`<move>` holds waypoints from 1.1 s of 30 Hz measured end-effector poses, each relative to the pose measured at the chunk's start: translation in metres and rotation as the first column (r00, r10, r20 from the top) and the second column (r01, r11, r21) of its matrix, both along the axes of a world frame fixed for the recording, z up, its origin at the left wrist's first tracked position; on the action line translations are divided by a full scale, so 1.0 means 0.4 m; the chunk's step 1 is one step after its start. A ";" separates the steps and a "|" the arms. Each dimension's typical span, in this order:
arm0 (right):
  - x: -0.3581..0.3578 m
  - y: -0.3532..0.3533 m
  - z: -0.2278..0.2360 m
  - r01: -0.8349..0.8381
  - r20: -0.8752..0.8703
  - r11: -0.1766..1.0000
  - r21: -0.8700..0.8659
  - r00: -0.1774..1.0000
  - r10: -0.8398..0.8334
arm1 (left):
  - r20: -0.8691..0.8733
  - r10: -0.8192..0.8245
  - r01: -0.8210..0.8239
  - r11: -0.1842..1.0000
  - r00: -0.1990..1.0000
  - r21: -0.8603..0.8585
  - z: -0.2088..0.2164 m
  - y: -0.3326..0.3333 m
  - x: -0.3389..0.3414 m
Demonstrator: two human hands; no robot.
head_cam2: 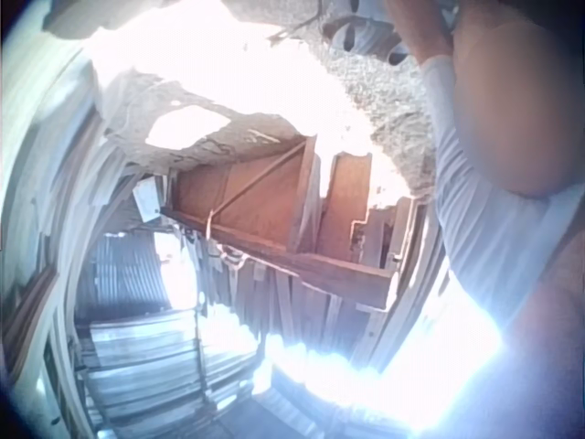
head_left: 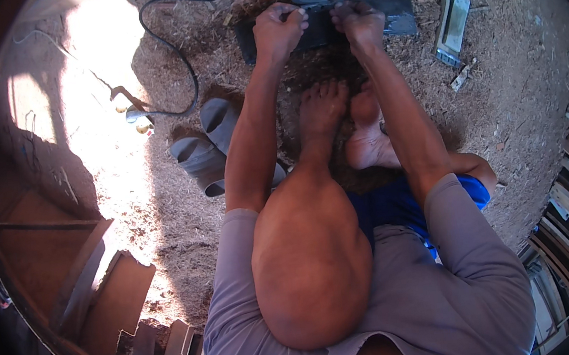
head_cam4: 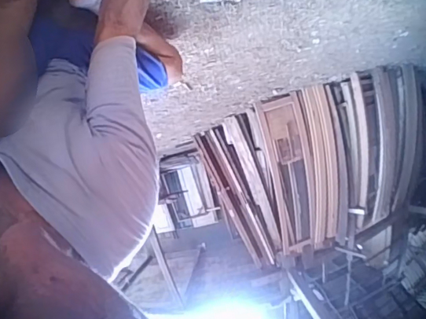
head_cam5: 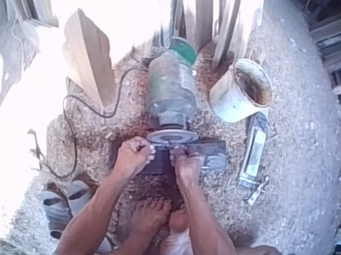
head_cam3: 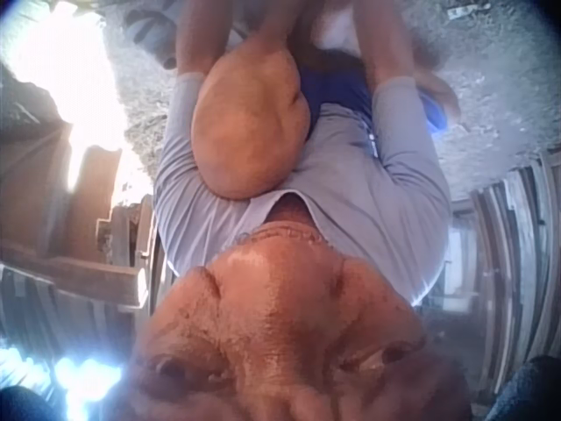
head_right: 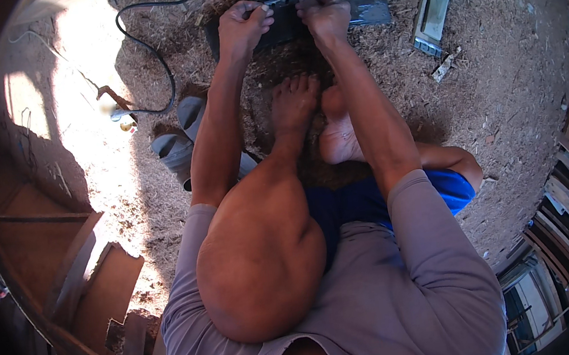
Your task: The person sharpens a small rectangular metal plate by pressing it against a rotating bench grinder wheel, then dips the plate into a bucket of water.
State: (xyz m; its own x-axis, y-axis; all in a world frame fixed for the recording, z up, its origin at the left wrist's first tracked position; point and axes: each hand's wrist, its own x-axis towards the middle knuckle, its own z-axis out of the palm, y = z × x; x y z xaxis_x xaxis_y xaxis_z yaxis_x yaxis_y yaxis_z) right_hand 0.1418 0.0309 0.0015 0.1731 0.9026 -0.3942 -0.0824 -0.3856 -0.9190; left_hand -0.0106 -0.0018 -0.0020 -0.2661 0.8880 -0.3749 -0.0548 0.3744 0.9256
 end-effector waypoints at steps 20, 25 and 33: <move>0.025 0.005 -0.001 -0.036 0.041 0.999 -0.031 0.998 0.037 | -0.002 0.006 -0.006 1.000 1.000 0.008 0.001 0.008 0.023; 0.021 0.005 -0.014 -0.037 0.058 0.999 0.013 0.998 0.036 | 0.097 0.022 -0.024 0.999 0.995 0.022 -0.004 0.006 0.020; 0.006 0.004 -0.008 -0.054 0.095 0.999 0.002 0.994 0.053 | 0.104 0.031 -0.033 0.999 0.994 0.021 -0.004 0.001 0.009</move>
